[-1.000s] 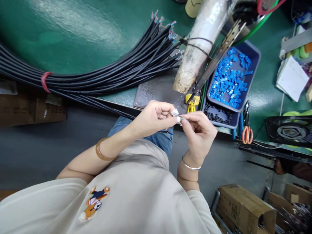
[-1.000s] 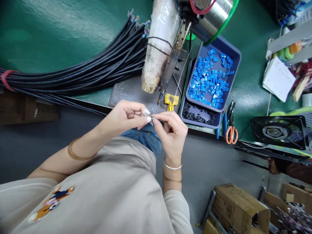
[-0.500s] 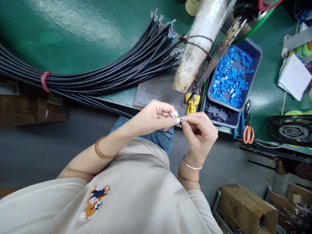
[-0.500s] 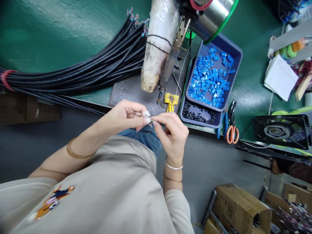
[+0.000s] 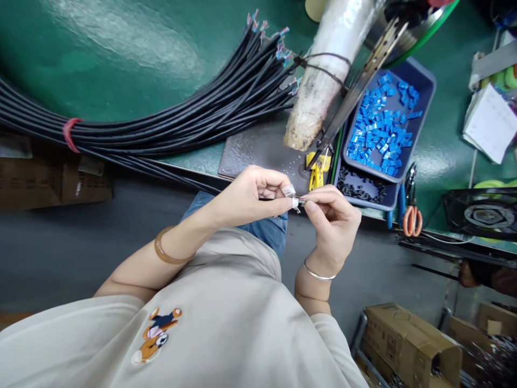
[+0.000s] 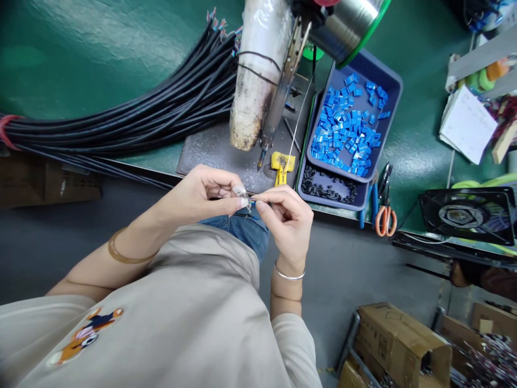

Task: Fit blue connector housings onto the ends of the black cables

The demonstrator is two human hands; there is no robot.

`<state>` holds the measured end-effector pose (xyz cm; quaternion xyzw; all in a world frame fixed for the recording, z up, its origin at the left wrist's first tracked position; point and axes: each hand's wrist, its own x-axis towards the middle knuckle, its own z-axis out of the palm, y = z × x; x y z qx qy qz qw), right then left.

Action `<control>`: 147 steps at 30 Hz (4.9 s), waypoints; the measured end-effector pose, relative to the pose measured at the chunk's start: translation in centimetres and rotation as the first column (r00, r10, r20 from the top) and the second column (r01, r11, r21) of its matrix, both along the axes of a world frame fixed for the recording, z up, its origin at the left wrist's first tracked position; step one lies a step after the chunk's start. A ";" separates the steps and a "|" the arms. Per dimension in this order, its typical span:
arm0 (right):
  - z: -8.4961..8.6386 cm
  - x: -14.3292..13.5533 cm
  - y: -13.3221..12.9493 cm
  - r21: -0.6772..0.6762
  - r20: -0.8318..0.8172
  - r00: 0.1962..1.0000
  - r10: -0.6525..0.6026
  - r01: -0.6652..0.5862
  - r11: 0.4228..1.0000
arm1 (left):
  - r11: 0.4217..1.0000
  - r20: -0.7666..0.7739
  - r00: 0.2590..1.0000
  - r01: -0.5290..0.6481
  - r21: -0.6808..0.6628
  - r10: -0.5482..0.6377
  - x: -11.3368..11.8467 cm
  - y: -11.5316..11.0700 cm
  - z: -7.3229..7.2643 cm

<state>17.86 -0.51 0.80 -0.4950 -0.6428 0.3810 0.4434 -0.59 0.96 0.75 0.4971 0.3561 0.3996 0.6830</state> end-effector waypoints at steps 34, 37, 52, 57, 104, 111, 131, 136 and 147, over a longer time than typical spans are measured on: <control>1.5 -0.7 -1.6 0.111 0.099 0.979 -0.177 0.166 0.980 | 0.983 -0.066 0.994 -0.094 -0.160 0.084 0.7 -0.2 -0.5; 1.6 -0.6 -1.8 0.132 0.152 0.980 -0.131 0.111 0.985 | 0.983 -0.039 0.993 -0.120 -0.141 0.116 1.0 -0.2 -0.5; -0.3 -1.7 -1.4 -0.038 -0.010 0.973 -0.230 0.229 0.973 | 0.965 -0.108 0.962 -0.240 0.102 0.251 1.8 -0.3 -0.1; -0.5 -1.9 -1.5 -0.030 0.015 0.966 -0.257 0.257 0.966 | 0.962 -0.102 0.961 -0.244 0.120 0.257 1.7 -0.3 0.0; 0.6 -0.3 -0.8 -0.122 0.054 0.991 -0.121 0.127 0.984 | 0.912 -0.263 0.955 -0.016 0.411 0.136 0.0 -0.6 -1.5; 4.1 2.1 -2.3 0.275 -0.123 0.943 -0.310 0.333 0.902 | 0.541 -0.436 0.691 0.723 0.430 -0.576 -2.4 1.4 2.2; 5.8 8.9 5.2 0.112 0.764 0.631 -0.135 0.077 0.991 | 0.801 0.161 0.825 -0.449 -0.396 0.542 -2.2 -6.1 -2.8; 6.4 7.5 3.5 0.097 0.743 0.664 -0.080 0.011 0.995 | 0.898 0.267 0.883 -0.292 -0.329 0.386 -1.5 -4.1 -1.9; 4.1 8.9 8.1 0.389 0.822 0.426 -0.378 0.066 0.919 | 0.984 0.137 0.986 -0.077 -0.159 0.100 0.0 -1.0 -0.7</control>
